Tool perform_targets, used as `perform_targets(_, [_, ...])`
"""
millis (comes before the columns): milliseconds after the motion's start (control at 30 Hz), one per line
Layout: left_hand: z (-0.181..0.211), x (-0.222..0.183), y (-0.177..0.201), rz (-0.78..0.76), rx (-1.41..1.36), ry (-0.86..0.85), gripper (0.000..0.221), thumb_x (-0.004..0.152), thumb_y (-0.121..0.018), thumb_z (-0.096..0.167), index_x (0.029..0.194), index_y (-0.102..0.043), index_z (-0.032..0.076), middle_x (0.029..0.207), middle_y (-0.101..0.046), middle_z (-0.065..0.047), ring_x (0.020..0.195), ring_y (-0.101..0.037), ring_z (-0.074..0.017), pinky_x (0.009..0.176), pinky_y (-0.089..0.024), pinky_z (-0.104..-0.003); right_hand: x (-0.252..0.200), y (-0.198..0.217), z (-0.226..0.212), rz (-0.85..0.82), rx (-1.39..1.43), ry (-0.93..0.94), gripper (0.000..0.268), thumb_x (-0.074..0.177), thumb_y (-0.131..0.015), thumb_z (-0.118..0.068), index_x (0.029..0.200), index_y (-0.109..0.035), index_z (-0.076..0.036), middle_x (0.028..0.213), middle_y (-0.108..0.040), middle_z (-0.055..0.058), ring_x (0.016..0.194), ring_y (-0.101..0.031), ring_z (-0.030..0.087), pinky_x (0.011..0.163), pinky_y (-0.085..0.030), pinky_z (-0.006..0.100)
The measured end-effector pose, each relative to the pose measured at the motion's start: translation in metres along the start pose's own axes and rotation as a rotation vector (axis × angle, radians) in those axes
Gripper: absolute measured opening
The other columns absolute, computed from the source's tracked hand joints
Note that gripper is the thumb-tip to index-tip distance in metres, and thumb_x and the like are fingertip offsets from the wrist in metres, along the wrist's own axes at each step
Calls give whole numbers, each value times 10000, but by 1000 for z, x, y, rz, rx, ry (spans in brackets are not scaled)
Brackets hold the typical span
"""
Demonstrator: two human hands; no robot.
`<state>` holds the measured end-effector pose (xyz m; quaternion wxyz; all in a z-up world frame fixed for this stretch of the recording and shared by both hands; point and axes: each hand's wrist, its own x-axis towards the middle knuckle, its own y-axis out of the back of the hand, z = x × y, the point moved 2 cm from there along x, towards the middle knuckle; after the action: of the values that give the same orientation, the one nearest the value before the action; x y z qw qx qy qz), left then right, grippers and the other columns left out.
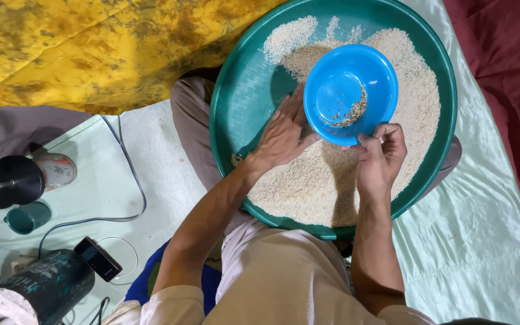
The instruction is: The person sorts through a tray of rice by hand, shifting the rice and picking out small impurities, then placing the impurities into a separate bowl.
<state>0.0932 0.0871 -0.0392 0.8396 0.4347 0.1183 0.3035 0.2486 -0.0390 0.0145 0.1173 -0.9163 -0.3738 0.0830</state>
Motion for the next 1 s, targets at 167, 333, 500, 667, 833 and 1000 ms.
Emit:
perform_targets(167, [-31, 23, 28, 43, 167, 99, 922, 980, -295, 662, 1619, -178, 8, 1700, -91, -207, 1600, -82, -324, 1324, -54, -447, 0, 1, -10, -40, 71, -47, 219, 931, -544, 113, 950, -434, -75, 927, -458, 45, 783, -624, 175, 730, -659, 344])
perform_targets(333, [-57, 59, 46, 69, 412, 80, 982, 1087, -486, 701, 1637, -107, -20, 1716, -45, -205, 1611, -28, -310, 1335, -5, -438, -1, 3, -22, -1, 62, -79, 197, 936, -521, 116, 939, -484, -77, 896, -543, 66, 725, -617, 186, 727, -627, 331])
perform_targets(500, [-40, 79, 30, -104, 238, 4, 1073, 927, -181, 838, 1645, -140, 42, 1726, -63, -134, 1608, -56, -243, 1302, 31, -361, -2, -7, -33, 88, -143, 41, 230, 884, -577, 70, 936, -431, -100, 932, -432, -3, 879, -551, 91, 651, -531, 262])
perform_targets(667, [-36, 70, 22, -83, 181, -193, 1000, 950, -327, 806, 1626, -235, 76, 1686, -235, -151, 1585, -154, -280, 1314, -61, -407, 2, -2, -35, 97, -123, 35, 222, 897, -585, 78, 935, -439, -86, 920, -457, 13, 874, -559, 105, 669, -540, 286])
perform_targets(833, [-53, 84, 44, -24, 285, -109, 896, 1010, -294, 744, 1646, -207, 119, 1721, -133, -118, 1596, -69, -267, 1306, 5, -416, 2, 1, -27, 67, -94, 25, 233, 900, -572, 91, 947, -434, -90, 922, -431, 15, 863, -569, 142, 687, -564, 305])
perform_targets(1000, [-52, 97, 22, -104, 293, -40, 943, 995, -164, 751, 1640, -210, 64, 1721, -72, -126, 1598, -42, -237, 1301, 35, -390, 1, 2, -24, 100, -61, -13, 225, 884, -573, 97, 939, -442, -77, 917, -437, 19, 837, -548, 117, 668, -593, 308])
